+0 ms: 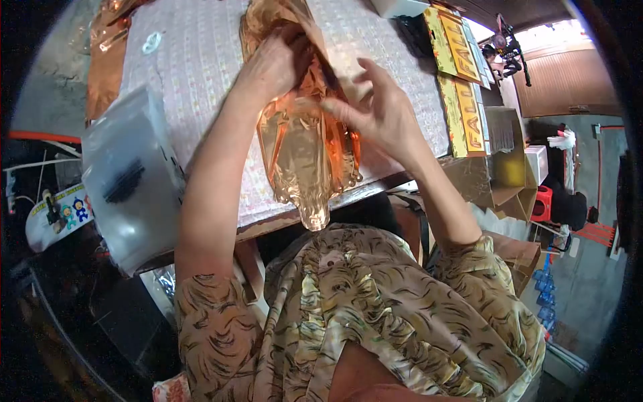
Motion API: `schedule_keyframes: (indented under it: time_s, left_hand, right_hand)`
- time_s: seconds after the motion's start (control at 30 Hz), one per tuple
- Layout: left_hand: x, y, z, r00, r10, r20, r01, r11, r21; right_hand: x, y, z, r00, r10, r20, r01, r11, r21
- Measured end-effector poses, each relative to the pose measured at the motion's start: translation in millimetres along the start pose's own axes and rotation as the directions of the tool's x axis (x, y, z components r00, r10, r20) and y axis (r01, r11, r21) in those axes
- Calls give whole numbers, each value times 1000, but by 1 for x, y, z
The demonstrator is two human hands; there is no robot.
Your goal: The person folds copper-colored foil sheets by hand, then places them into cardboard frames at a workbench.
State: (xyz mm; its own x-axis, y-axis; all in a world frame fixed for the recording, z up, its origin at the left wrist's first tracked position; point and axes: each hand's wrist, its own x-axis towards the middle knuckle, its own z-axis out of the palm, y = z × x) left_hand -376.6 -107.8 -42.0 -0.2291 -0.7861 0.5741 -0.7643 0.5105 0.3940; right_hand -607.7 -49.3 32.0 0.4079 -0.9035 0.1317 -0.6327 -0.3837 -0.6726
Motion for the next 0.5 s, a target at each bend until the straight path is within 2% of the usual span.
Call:
schedule_keyframes:
  time_s: [0.03,0.07,0.1,0.17,0.2,0.3,0.33,0.4,0.5]
  left_hand:
    - [-1,-5,4,998,65,-9,-64,994,93]
    - [-2,-7,8,997,-18,78,8,991,132]
    - [-2,-10,11,996,-26,85,15,991,130]
    - [-1,-13,13,998,63,-1,-63,995,75]
    - [-1,-13,12,991,-57,117,42,991,129]
    - [-1,-13,9,994,2,111,-15,994,112]
    - [-1,-13,9,994,1,109,-13,994,113]
    - [-3,-11,11,999,27,19,-29,994,105]
    - [-3,-5,7,999,-7,54,2,997,83]
  right_hand:
    - [-9,-4,0,997,-71,-19,66,975,-211]
    - [-14,-7,3,999,-45,-26,37,971,-235]
    - [-14,-9,5,999,-39,-18,34,972,-231]
    - [-11,-12,10,998,-34,-61,11,938,-346]
    - [-9,-17,11,998,-2,-61,-19,939,-343]
    - [-1,0,26,992,-45,-117,0,933,-361]
    - [0,1,29,990,6,-140,-51,947,-318]
    - [6,8,33,988,14,-155,-67,937,-344]
    - [5,7,33,987,41,-156,-96,927,-362]
